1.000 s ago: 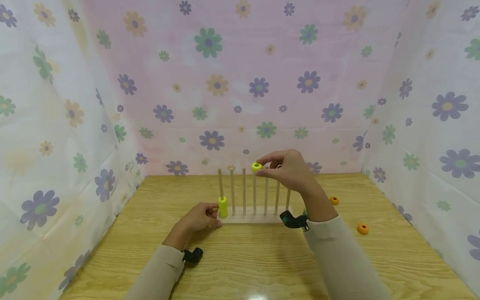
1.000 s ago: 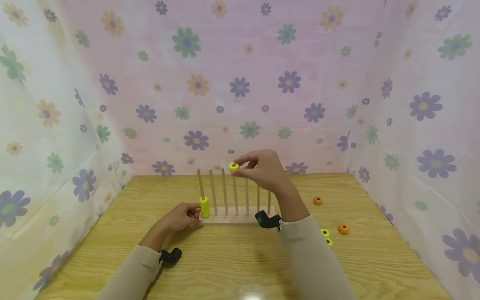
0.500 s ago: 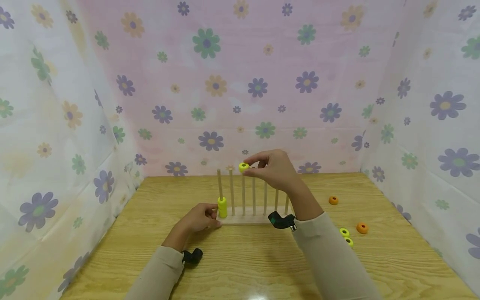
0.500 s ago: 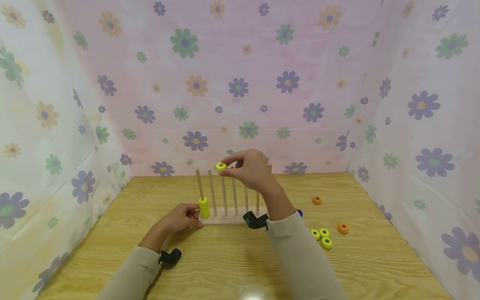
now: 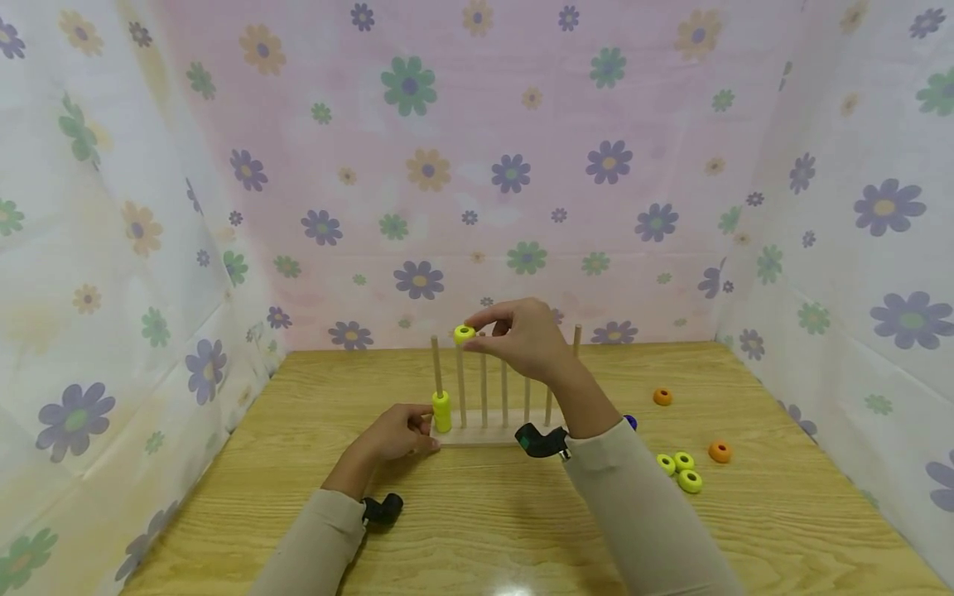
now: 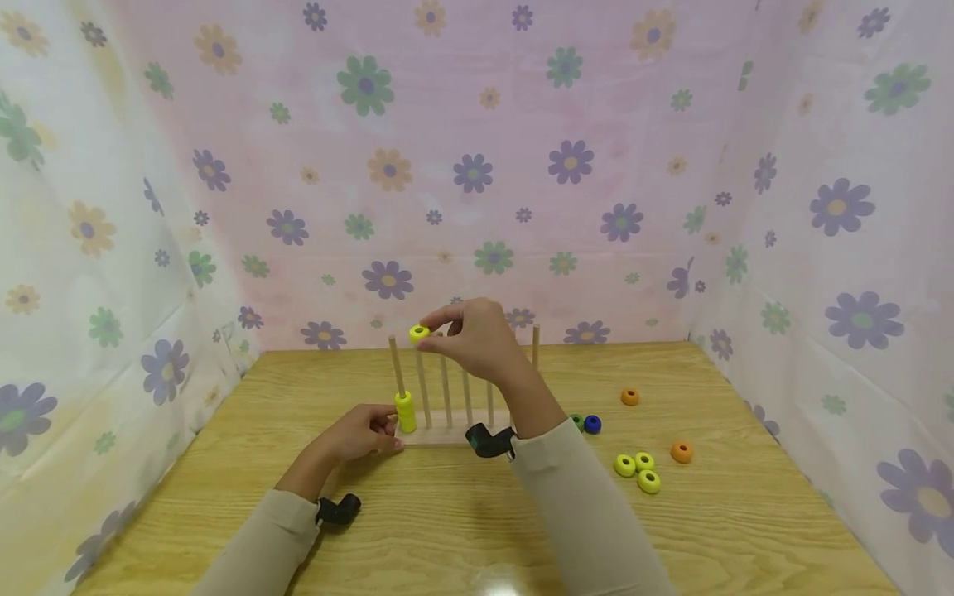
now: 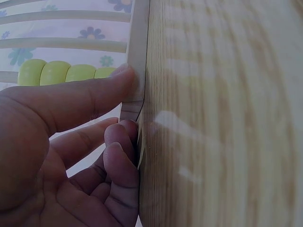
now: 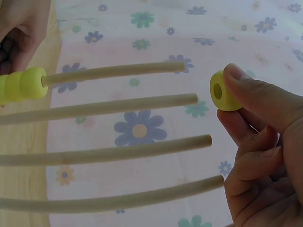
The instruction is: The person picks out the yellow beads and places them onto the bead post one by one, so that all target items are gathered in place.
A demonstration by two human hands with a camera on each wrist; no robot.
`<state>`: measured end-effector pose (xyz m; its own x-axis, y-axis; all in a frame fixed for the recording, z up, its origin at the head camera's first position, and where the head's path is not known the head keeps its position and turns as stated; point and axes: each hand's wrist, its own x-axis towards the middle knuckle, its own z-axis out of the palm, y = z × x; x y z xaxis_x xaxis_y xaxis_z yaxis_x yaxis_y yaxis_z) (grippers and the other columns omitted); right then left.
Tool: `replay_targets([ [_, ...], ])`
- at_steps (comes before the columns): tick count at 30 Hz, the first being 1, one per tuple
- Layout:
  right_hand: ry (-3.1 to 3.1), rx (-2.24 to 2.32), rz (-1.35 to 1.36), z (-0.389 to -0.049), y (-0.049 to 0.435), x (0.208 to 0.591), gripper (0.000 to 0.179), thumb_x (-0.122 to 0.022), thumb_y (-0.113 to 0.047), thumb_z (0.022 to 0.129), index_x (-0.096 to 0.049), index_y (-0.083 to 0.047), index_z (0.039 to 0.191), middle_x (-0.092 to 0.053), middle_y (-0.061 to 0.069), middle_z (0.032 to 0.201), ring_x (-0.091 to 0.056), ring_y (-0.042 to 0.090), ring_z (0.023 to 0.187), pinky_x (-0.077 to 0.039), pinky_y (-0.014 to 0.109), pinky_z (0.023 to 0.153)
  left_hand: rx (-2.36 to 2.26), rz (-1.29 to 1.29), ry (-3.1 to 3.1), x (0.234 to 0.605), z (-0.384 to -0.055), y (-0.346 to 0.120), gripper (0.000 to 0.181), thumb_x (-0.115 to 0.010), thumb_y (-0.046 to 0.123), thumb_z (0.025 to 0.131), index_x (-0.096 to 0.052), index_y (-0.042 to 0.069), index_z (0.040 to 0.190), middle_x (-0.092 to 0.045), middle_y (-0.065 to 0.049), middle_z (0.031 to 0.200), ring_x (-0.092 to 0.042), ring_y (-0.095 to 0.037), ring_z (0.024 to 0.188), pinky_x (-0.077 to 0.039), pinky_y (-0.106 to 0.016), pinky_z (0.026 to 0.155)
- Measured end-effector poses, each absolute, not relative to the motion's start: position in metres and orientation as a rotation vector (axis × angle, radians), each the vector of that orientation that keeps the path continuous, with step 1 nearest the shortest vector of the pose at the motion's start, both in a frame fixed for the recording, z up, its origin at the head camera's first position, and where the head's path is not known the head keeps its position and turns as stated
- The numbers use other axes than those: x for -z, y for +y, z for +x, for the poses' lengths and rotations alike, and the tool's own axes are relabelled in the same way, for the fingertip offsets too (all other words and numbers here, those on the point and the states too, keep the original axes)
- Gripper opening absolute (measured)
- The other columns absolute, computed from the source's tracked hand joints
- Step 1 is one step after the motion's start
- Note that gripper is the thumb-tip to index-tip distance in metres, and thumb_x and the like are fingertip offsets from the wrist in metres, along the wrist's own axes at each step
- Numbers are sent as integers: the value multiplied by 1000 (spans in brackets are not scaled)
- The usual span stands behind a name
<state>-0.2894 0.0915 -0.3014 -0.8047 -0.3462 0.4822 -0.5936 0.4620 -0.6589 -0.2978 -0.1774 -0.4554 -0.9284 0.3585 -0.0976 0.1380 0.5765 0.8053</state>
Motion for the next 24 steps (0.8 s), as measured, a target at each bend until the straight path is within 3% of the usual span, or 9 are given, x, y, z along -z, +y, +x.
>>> replay_targets([
  [6, -2432, -1274, 795, -288, 81, 301, 22, -87, -35, 86, -83, -26, 105, -73, -8, 82, -57, 19, 58, -43, 31, 49, -1281, 443, 2556, 456, -299, -178, 60, -84, 12, 87, -63, 8, 143, -62, -9, 95, -54, -19, 76, -47, -31, 63],
  [13, -2446, -1280, 760, -287, 70, 301, 20, -85, -36, 87, -83, -27, 105, -71, -2, 75, -53, 19, 54, -39, 30, 47, -1268, 470, 2569, 457, -300, -179, 57, -84, 13, 87, -65, 9, 140, -62, -9, 93, -54, -19, 74, -47, -31, 62],
  [24, -2410, -1295, 771, -291, 58, 305, 20, -85, -33, 87, -83, -24, 105, -74, -8, 83, -49, 17, 52, -38, 28, 46, -1263, 420, 2566, 459, -302, -180, 66, -85, 15, 87, -59, 7, 147, -62, -7, 95, -55, -19, 77, -48, -30, 64],
])
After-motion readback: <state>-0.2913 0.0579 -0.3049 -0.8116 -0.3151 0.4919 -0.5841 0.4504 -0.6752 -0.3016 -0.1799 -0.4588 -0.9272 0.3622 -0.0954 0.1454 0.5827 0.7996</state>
